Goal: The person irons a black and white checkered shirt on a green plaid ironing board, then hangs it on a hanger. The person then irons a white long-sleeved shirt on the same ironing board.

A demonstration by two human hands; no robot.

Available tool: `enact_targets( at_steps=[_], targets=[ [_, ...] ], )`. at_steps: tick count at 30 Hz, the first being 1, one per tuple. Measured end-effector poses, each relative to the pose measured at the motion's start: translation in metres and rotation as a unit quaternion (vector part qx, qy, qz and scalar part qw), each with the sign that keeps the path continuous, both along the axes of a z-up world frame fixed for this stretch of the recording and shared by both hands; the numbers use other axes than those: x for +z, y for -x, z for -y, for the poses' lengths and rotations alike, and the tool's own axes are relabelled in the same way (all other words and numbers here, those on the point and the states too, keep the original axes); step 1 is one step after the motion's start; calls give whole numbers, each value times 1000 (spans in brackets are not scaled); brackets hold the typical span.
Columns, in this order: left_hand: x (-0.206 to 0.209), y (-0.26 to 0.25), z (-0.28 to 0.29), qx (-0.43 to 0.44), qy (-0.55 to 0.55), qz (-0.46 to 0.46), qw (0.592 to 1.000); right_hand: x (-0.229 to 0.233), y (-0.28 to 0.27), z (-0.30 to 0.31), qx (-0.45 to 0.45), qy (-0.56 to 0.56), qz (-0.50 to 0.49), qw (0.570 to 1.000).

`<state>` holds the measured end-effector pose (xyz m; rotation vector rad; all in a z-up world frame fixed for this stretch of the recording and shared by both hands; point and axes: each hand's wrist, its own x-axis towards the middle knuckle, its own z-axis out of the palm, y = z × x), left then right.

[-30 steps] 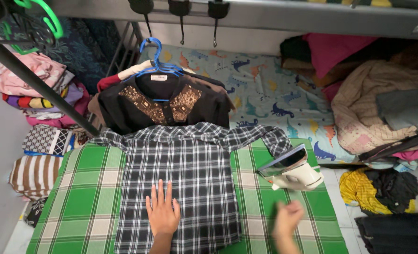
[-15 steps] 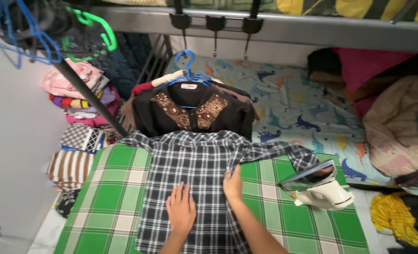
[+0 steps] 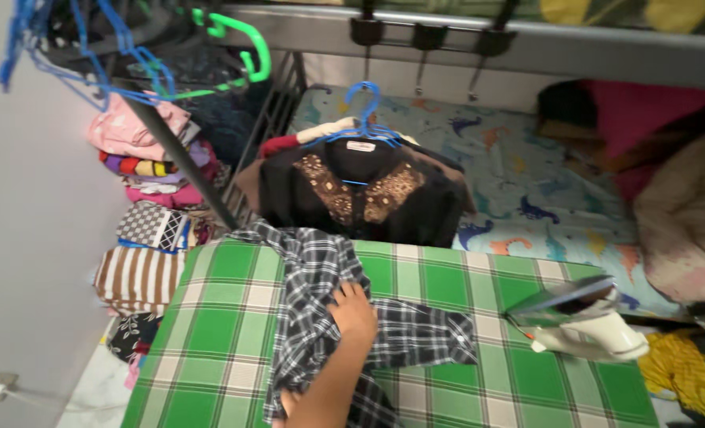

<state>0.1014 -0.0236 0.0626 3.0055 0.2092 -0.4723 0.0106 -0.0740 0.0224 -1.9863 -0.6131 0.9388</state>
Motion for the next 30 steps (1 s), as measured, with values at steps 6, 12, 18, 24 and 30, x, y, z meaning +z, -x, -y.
enact_targets(
  at_steps=[6, 12, 18, 24, 30],
  targets=[
    [-57, -3, -72, 113, 304, 76, 943, 35, -18, 29, 75, -3, -118, 990],
    [-15, -13, -124, 294, 386, 56, 873, 117, -176, 34, -228, -149, 211, 939],
    [5, -4, -188, 310, 388, 21, 868, 331, -198, -44, -372, -409, 425, 717],
    [-38, 0, -227, 312, 435, -29, 844, 471, -201, -150, -149, -367, 626, 672],
    [-91, -33, -230, 200, 515, 90, 829, 504, -214, -228, -223, -202, 740, 601]
  ],
)
